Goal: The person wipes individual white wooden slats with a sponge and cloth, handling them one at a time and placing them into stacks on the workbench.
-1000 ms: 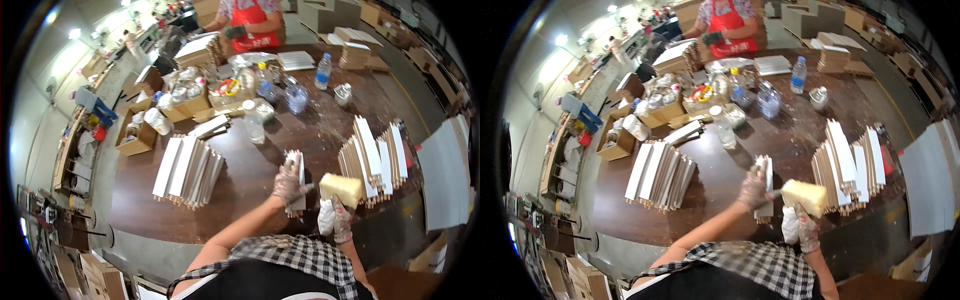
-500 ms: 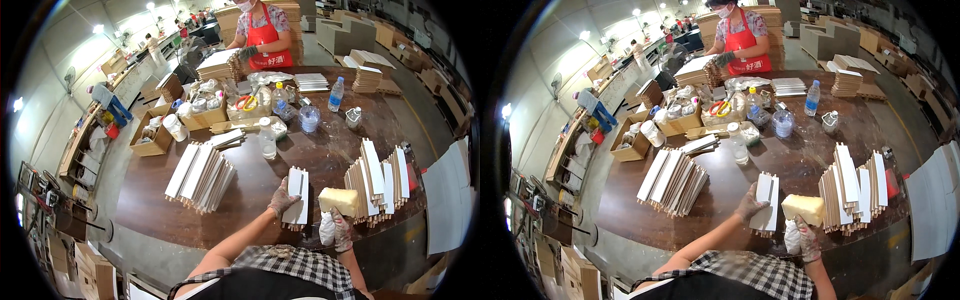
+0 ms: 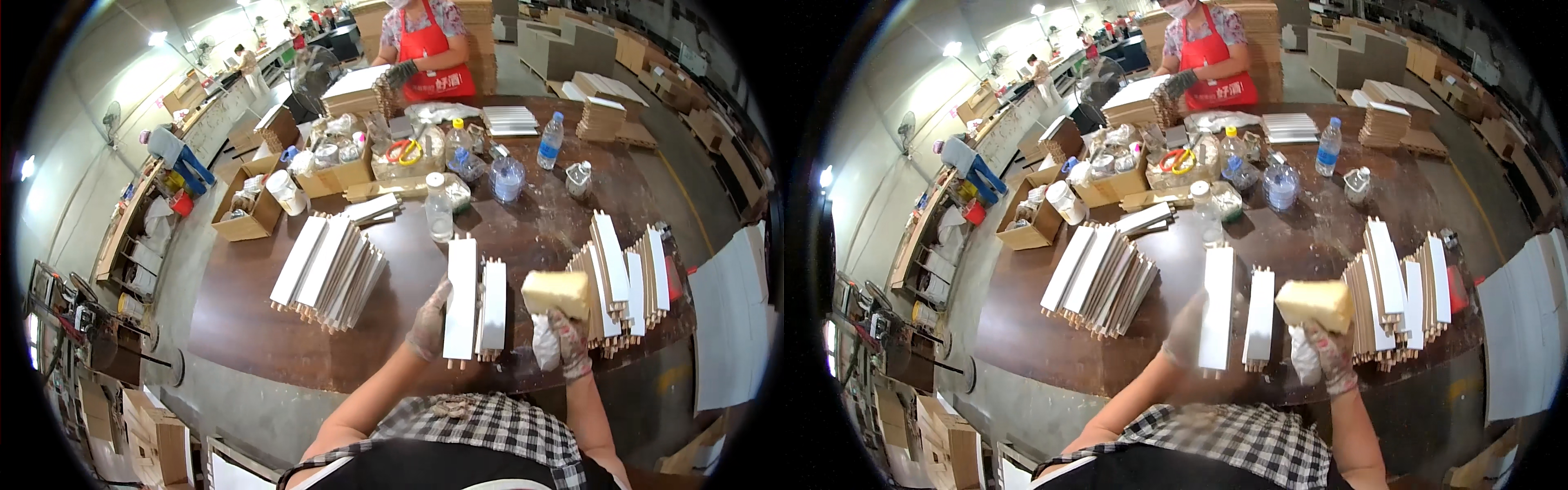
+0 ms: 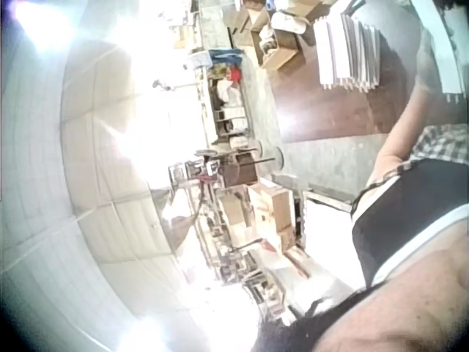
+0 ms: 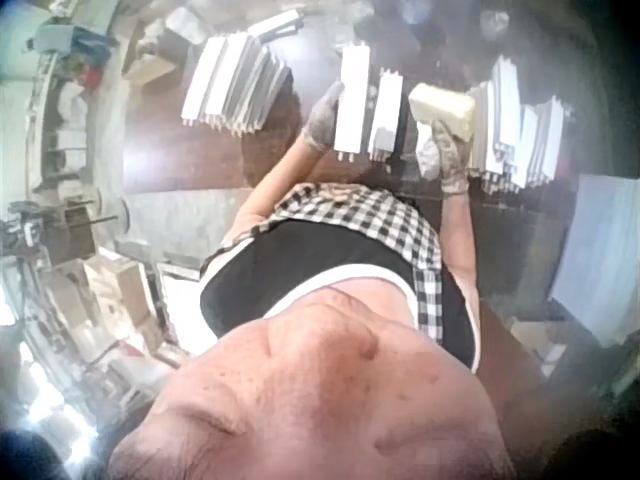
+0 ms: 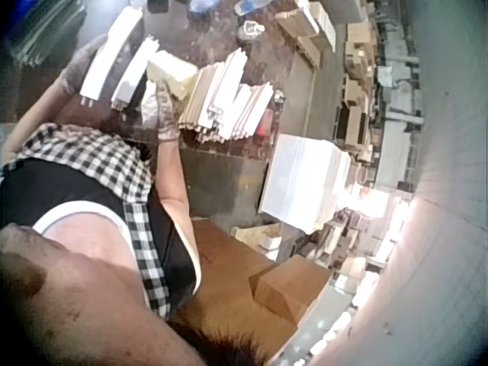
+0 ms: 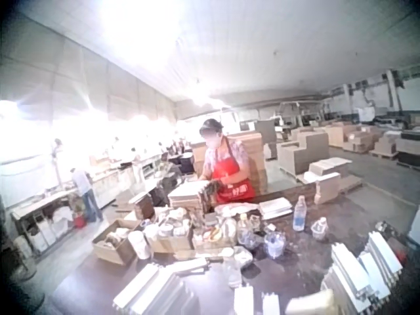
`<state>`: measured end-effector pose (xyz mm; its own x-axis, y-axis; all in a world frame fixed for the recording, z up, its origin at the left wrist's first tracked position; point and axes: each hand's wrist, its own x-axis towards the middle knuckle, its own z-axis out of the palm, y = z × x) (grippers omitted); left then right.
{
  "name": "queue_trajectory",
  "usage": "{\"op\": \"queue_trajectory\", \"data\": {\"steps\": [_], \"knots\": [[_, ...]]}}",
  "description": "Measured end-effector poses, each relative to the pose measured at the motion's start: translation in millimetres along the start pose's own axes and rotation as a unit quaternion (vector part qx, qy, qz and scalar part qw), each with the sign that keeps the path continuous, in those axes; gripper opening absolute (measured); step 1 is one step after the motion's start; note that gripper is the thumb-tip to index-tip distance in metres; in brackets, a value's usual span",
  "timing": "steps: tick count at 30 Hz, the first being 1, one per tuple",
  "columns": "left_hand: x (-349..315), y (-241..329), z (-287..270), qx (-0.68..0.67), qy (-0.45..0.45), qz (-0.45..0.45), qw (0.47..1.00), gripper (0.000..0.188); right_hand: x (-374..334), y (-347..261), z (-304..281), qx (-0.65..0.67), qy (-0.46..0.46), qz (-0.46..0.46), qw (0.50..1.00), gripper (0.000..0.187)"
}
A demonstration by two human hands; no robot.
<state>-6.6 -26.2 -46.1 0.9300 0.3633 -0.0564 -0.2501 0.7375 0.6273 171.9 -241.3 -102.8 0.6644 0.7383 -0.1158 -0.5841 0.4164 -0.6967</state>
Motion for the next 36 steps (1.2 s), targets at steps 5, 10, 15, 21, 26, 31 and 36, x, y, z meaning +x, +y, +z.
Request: {"op": "queue_trajectory", "data": {"steps": [5, 10, 15, 21, 26, 31, 36], "knots": [[-13.4, 8.4, 16.0, -0.013, 0.023, 0.035, 0.999, 0.041, -0.6, -9.3, 57.1, -0.21, -0.148, -0.05, 0.965, 0.051], [-24.5, 14.0, 33.2, 0.109, 0.022, 0.045, 0.993, 0.045, -9.9, -16.1, 114.6, -0.316, -0.263, -0.083, 0.908, 0.053], [-33.0, 9.5, 32.1, 0.035, 0.086, -0.03, 0.995, 0.049, 22.7, -21.5, 120.1, -0.611, -0.252, -0.414, 0.626, 0.047], [-32.3, 15.3, 46.0, 0.098, 0.102, -0.005, 0.99, 0.053, 68.4, -38.8, 109.1, -0.51, -0.144, -0.271, 0.804, 0.039], [-31.7, 17.8, 23.0, 0.085, 0.051, -0.049, 0.994, 0.051, 63.6, -32.8, 100.5, -0.352, -0.191, -0.17, 0.9, 0.042], [-24.4, 18.3, 27.4, 0.129, 0.066, -0.014, 0.989, 0.052, 62.2, -43.8, 114.3, -0.315, -0.088, -0.124, 0.937, 0.038], [-9.1, 11.3, 18.6, 0.046, 0.088, -0.027, 0.995, 0.05, 54.0, -15.1, 113.1, -0.572, -0.178, -0.356, 0.717, 0.045]]}}
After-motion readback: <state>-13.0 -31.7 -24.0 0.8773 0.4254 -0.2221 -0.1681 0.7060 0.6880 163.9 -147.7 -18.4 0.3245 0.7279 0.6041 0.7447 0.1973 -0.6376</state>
